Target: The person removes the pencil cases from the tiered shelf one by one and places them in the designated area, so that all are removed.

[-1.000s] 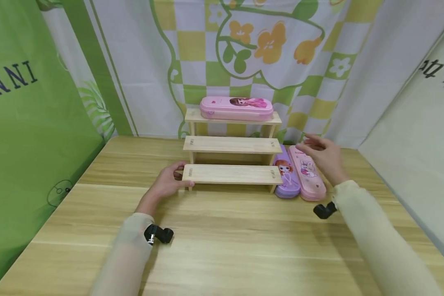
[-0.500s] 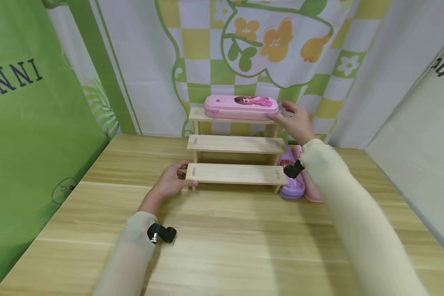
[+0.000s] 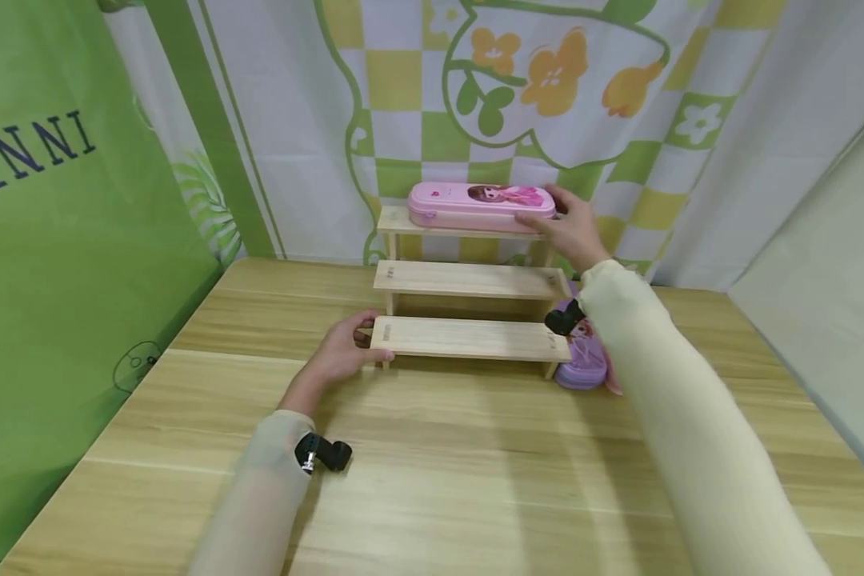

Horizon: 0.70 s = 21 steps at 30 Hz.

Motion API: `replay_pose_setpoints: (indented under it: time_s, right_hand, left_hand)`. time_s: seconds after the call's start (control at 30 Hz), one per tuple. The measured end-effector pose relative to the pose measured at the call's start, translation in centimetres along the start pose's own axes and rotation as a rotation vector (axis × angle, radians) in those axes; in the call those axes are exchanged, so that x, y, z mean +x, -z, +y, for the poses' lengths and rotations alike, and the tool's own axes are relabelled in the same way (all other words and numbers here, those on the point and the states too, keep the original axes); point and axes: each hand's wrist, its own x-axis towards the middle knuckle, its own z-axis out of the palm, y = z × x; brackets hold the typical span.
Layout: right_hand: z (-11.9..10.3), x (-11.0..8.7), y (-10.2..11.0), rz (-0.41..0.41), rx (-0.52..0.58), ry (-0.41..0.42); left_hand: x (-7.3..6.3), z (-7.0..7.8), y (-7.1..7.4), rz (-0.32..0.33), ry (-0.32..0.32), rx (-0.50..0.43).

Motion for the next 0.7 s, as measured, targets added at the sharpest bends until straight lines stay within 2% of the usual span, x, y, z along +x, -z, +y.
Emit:
replay_pose_setpoints:
  time_s: [0.3, 0.7]
  right_hand:
    - [0.2, -0.8, 0.5, 0.055, 0.046, 0.031]
    - [1.1, -2.4, 1.4, 0.209, 0.138, 0.032]
  left_hand:
    - [0.1, 0.2, -0.2, -0.007, -0.008, -0.007]
    - [0.1, -0.1, 0.0, -0.005, 0.011, -0.003]
